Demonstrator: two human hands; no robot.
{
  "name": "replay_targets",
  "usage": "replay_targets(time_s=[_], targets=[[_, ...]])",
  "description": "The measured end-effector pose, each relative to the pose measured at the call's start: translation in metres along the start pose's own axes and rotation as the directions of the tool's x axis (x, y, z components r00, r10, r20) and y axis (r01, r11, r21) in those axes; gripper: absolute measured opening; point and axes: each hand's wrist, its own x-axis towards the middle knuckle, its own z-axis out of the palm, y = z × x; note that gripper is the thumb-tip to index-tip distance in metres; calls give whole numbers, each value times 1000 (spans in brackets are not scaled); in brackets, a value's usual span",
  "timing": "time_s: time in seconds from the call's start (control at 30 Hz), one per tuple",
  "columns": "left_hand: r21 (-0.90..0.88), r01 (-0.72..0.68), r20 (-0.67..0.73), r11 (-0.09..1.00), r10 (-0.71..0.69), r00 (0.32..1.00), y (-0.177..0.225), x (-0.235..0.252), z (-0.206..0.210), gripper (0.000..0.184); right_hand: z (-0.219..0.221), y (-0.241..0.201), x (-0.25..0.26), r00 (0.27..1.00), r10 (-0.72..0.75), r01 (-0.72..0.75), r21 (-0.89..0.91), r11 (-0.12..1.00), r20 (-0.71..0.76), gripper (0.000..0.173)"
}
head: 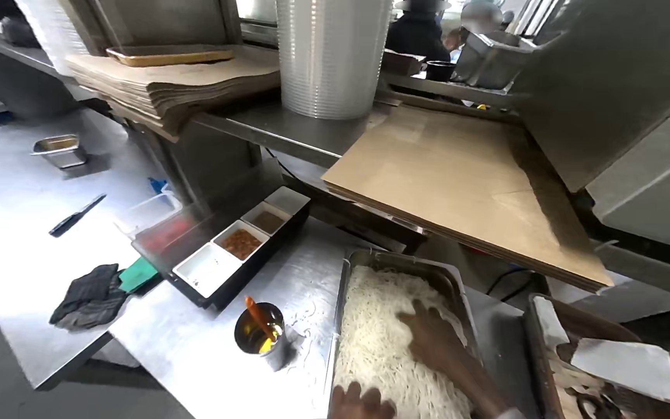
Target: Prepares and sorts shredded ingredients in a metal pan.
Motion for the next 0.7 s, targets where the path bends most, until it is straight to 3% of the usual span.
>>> replay_targets(time_s=[0.1,0.17,0.2,0.27,0.3,0.33,0.4,0.47,0.57,0.63,0.7], targets=[[-92,-6,-92,996,-3,996,-5,24,-23,28,-18,14,-29,994,-107,108,34,994,-17,56],[-137,-56,-136,989,38,990,-3,35,-39,30,-42,24,-38,971,-94,117,96,989,-219,49],[-151,-87,-179,985,60,982,2,40,-47,29,-49,29,-38,928,-71,126,129,984,-365,43],[-190,-171,-311,967,107,945,12,49,-60,27,-61,29,-26,775,-39,188,171,967,-630,28],[-209,-209,-350,955,126,928,17,53,-65,28,-70,26,-21,776,-32,189,184,965,-629,28],[-222,-229,-336,948,147,930,21,56,-71,29,-79,23,-16,828,-57,182,171,968,-557,29],[-224,-189,-87,956,174,981,23,55,-83,36,-92,17,-10,942,-102,151,131,980,-319,37],[-171,-134,135,976,158,978,20,53,-86,36,-99,12,-12,933,-76,146,175,974,-352,32],[-85,-29,217,996,47,975,9,45,-65,36,-98,11,-5,826,-45,227,259,939,-562,20],[-10,78,289,997,-72,955,4,35,-37,41,-82,13,14,875,-90,221,227,949,-475,29],[37,160,371,986,-162,914,7,19,-8,47,-44,3,33,957,-118,170,181,969,-266,49]])
